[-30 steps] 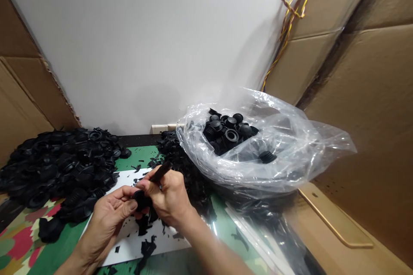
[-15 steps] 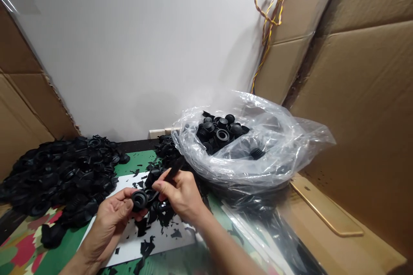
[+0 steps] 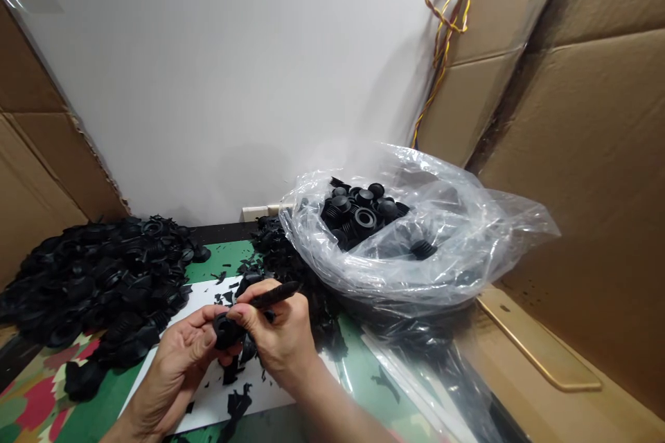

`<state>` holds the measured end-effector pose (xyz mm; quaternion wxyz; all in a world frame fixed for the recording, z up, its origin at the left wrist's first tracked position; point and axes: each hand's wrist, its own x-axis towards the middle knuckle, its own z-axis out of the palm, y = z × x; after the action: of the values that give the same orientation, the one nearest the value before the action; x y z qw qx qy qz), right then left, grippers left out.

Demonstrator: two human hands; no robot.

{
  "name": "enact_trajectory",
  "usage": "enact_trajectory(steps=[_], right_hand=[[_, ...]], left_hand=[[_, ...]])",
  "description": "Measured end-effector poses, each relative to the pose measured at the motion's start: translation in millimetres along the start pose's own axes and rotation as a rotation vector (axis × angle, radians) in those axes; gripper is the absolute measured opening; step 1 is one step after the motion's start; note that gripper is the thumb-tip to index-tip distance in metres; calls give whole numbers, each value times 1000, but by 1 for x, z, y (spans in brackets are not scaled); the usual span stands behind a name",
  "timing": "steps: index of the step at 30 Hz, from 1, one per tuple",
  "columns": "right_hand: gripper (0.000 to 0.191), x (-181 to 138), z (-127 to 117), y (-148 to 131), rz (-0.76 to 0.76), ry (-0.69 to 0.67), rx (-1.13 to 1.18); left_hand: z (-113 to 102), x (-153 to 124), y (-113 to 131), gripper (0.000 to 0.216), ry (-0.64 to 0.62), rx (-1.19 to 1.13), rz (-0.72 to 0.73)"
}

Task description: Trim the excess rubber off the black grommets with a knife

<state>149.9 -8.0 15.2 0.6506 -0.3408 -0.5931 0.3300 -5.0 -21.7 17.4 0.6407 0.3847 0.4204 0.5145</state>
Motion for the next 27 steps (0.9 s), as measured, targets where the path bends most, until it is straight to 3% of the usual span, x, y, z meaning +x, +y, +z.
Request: enact_trajectory(steps=[5, 10, 12, 15, 20, 23, 27], right_hand=[[11, -3, 2, -2, -92, -10, -80], [13, -3, -1, -1, -374, -98, -301], [14, 0, -8, 4, -413, -58, -387], [13, 4, -17, 11, -273, 45, -343], [16, 0, -14, 12, 112, 61, 24], [15, -4, -8, 10, 138, 45, 131], [11, -6, -4, 6, 26, 5, 36]], left_hand=[[0, 0, -4, 36, -3, 21, -4], [3, -2, -7, 27, -23, 31, 5], [3, -3, -7, 29, -39, 27, -8], [2, -3, -6, 32, -14, 4, -24], [3, -3, -3, 33, 5, -18, -7], [5, -3, -2, 35, 21, -26, -4], [5, -3, -2, 34, 16, -27, 10]])
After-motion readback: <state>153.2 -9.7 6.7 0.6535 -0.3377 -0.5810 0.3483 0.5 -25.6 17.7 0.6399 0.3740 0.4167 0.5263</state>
